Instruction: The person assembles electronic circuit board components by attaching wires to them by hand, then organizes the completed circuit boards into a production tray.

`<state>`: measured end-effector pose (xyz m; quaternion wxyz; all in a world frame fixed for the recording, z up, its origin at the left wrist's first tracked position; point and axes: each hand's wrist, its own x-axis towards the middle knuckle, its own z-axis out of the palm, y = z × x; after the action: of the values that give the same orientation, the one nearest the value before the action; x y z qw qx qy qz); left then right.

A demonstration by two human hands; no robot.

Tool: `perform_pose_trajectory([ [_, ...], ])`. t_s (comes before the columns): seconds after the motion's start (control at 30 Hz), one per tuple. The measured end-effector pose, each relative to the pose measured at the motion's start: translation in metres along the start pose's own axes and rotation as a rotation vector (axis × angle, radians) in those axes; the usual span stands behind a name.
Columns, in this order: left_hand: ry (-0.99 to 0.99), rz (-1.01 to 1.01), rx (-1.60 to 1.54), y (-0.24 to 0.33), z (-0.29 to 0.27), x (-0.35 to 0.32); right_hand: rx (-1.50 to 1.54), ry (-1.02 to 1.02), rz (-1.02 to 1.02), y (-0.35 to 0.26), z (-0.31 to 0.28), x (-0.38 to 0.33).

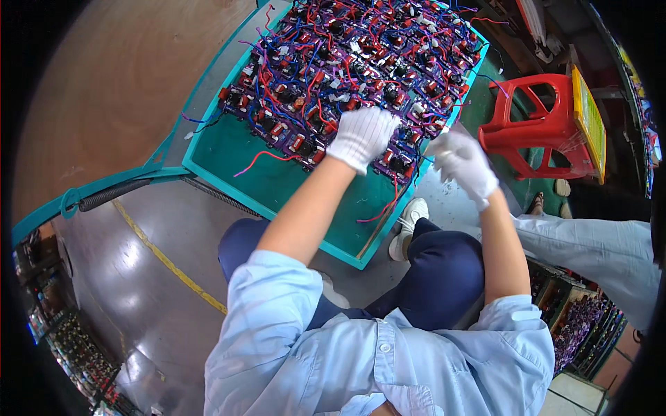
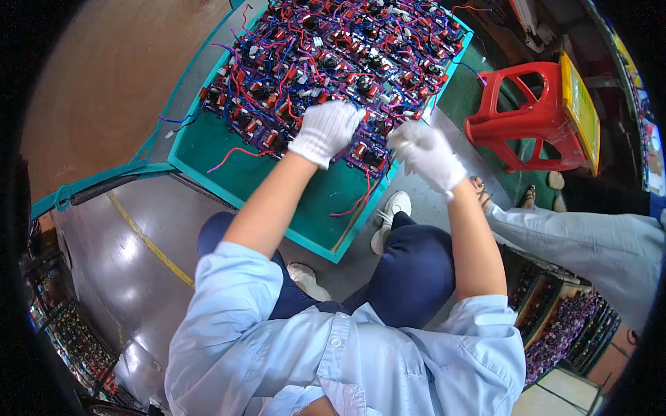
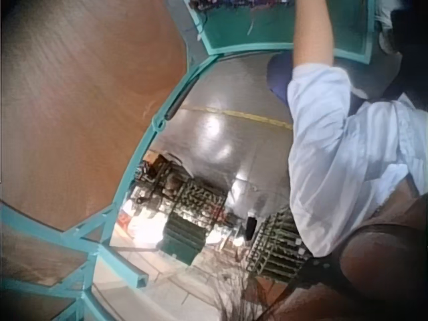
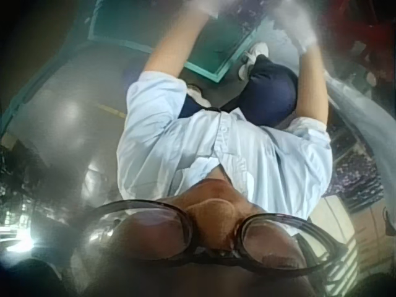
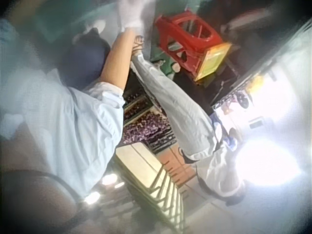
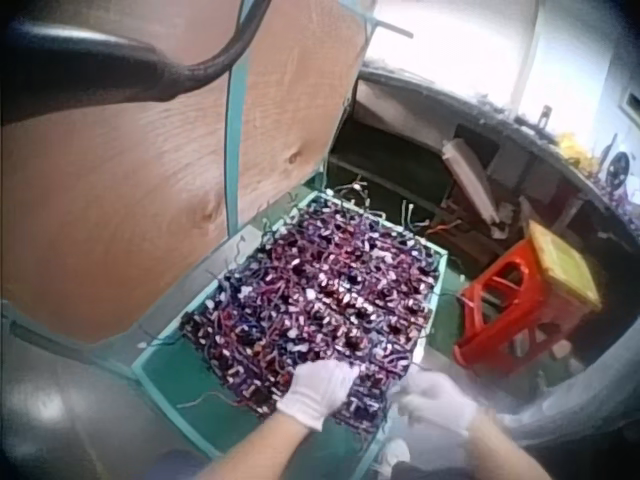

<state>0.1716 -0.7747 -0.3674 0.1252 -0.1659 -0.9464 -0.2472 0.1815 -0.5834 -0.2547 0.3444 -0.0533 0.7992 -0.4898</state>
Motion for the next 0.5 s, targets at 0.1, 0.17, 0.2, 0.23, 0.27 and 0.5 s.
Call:
perform_pose_trajectory([
  [0.1, 0.075, 0.173, 0.243, -0.012, 0.016, 0.034, -0.403, -0.238, -0.323, 0.09, 0.03, 0.026],
  [0.17, 0.106, 0.155, 0.403, -0.031, 0.027, 0.042, -0.777, -0.354, -0.245, 0.07, 0.049, 0.024],
  [0.2, 0.141, 0.136, 0.448, -0.04, 0.031, 0.045, -0.771, -0.355, -0.246, 0.074, 0.055, 0.026],
  [0.23, 0.18, 0.15, 0.415, -0.042, 0.033, 0.051, -0.901, -0.4, -0.226, 0.078, 0.058, 0.027],
  [0.27, 0.175, 0.147, 0.444, -0.043, 0.035, 0.056, -1.032, -0.446, -0.204, 0.081, 0.058, 0.027],
  [0.5, -0.136, 0.034, 0.344, -0.037, 0.036, 0.063, -0.991, -0.39, -0.358, 0.084, 0.055, 0.026],
])
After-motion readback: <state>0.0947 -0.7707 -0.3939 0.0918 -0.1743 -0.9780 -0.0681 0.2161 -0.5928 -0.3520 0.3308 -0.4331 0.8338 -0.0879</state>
